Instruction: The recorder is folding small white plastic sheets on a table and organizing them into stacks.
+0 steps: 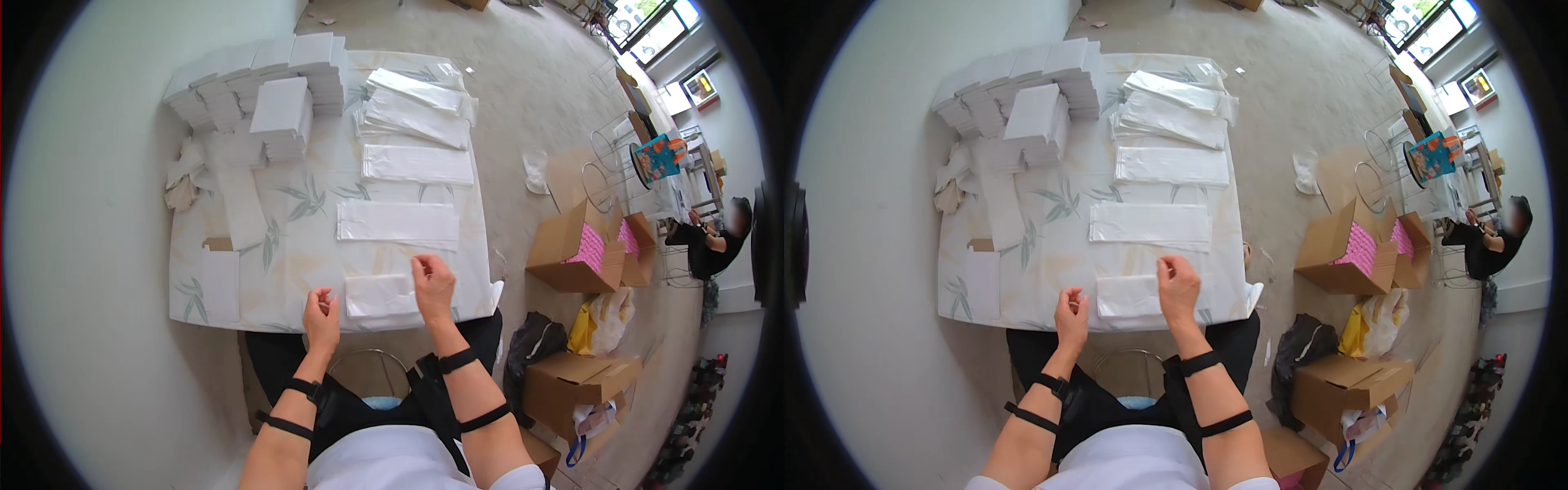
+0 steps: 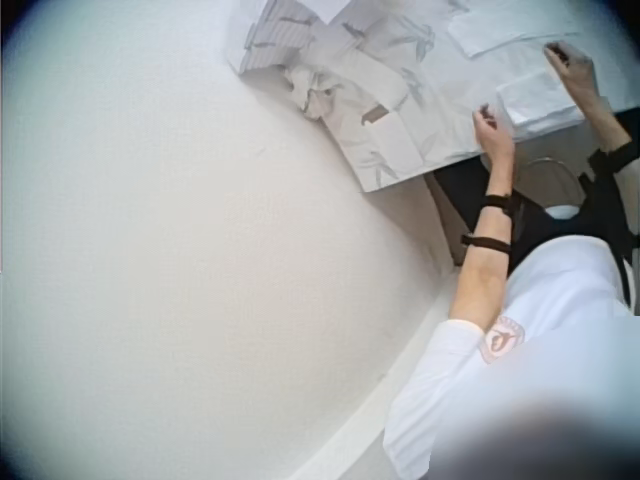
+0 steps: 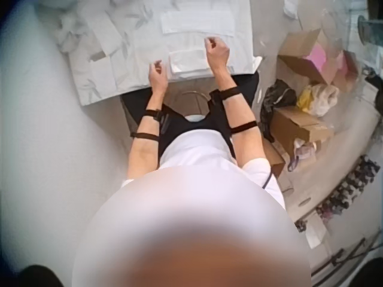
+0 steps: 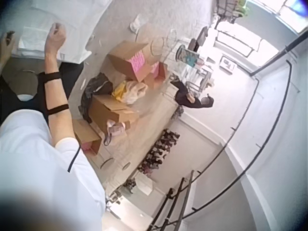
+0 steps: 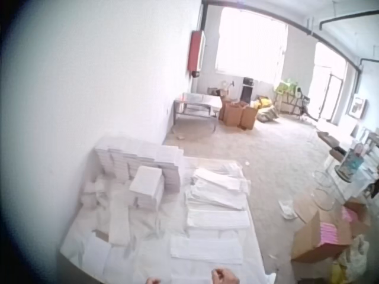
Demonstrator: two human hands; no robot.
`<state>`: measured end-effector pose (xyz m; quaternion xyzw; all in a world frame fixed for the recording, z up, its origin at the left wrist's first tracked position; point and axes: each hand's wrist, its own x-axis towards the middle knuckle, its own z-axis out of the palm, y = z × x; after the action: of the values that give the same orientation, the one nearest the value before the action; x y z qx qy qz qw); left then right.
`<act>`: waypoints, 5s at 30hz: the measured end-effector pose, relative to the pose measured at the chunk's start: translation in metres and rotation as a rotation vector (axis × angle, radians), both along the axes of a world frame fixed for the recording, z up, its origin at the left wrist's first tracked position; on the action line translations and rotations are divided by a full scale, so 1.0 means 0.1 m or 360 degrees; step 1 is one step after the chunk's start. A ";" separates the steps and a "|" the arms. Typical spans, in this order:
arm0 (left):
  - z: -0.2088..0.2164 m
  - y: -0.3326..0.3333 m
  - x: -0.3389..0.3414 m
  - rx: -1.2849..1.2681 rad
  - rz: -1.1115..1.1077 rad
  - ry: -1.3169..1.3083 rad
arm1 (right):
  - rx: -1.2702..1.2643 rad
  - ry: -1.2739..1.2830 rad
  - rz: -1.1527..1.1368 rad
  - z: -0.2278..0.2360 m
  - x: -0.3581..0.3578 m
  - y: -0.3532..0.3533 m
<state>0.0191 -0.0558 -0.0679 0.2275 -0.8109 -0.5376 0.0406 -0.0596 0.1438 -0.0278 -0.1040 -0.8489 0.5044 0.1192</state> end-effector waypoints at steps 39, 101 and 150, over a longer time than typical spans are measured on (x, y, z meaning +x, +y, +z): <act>0.48 0.07 -1.20 0.1299 0.0024 0.0280 | -0.2892 -0.0837 0.0143 -0.02 -0.49 -0.61; 0.51 0.04 0.41 -0.0992 -0.1226 0.0181 | 0.0670 0.0102 0.0271 -0.25 1.03 -0.10; 1.09 -1.11 0.53 0.1190 -0.0013 -0.0039 | -0.2307 -0.1252 0.0128 0.10 1.34 -0.23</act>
<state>0.0717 -0.1664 0.0416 0.2299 -0.5598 -0.7941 -0.0572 0.0742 0.1211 -0.0182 -0.2935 -0.2957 0.8576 -0.3016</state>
